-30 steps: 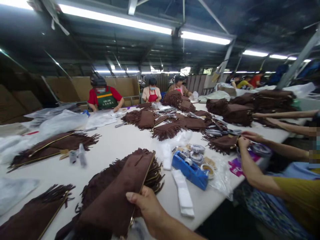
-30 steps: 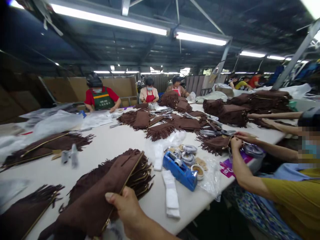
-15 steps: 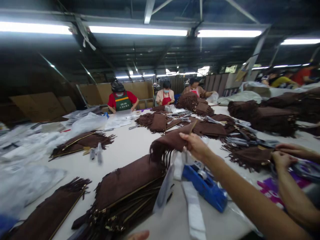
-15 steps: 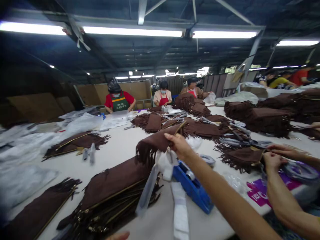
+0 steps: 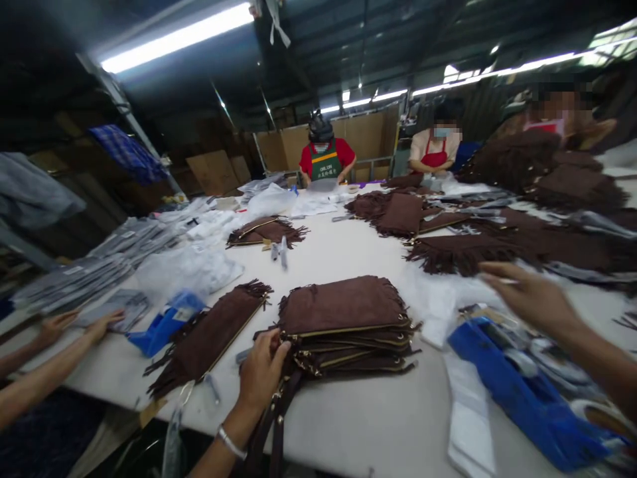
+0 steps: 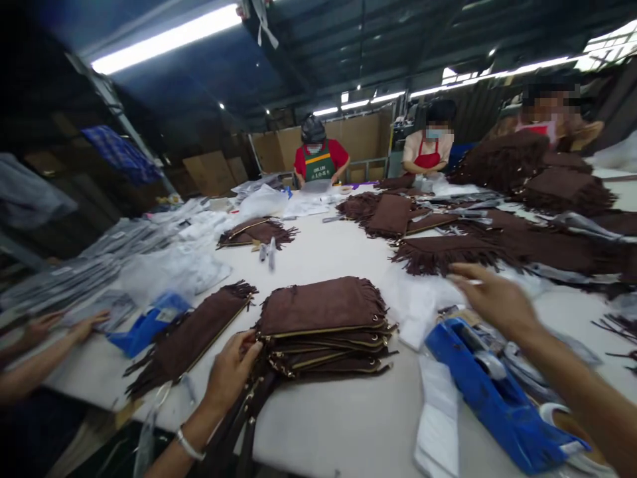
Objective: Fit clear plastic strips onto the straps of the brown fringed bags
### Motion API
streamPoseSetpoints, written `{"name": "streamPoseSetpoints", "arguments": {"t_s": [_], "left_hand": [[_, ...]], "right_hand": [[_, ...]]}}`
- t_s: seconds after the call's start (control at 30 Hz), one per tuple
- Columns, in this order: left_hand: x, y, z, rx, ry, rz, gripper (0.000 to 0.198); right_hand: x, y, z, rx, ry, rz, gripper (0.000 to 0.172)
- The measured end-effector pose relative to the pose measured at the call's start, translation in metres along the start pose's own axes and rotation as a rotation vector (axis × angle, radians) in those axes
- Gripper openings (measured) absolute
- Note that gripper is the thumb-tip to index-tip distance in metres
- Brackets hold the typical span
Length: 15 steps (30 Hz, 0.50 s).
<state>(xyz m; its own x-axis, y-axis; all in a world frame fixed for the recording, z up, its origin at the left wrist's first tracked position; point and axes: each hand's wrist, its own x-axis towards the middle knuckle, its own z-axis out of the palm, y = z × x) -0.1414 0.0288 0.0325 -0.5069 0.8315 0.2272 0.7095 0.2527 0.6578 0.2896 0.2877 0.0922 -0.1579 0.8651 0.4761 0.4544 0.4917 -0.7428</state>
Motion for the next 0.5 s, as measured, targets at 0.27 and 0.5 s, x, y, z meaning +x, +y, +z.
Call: {"name": "streamPoseSetpoints", "arguments": {"t_s": [0.27,0.5], "left_hand": [[0.010,0.009,0.023,0.515,0.081,0.324,0.035],[0.019,0.026,-0.001,0.474,0.129,0.412,0.036]], "right_hand": [[-0.090,-0.098,0.202,-0.413,-0.511,-0.584,0.043],[-0.080,-0.120,0.198,-0.471,-0.488,-0.506,0.025]]}}
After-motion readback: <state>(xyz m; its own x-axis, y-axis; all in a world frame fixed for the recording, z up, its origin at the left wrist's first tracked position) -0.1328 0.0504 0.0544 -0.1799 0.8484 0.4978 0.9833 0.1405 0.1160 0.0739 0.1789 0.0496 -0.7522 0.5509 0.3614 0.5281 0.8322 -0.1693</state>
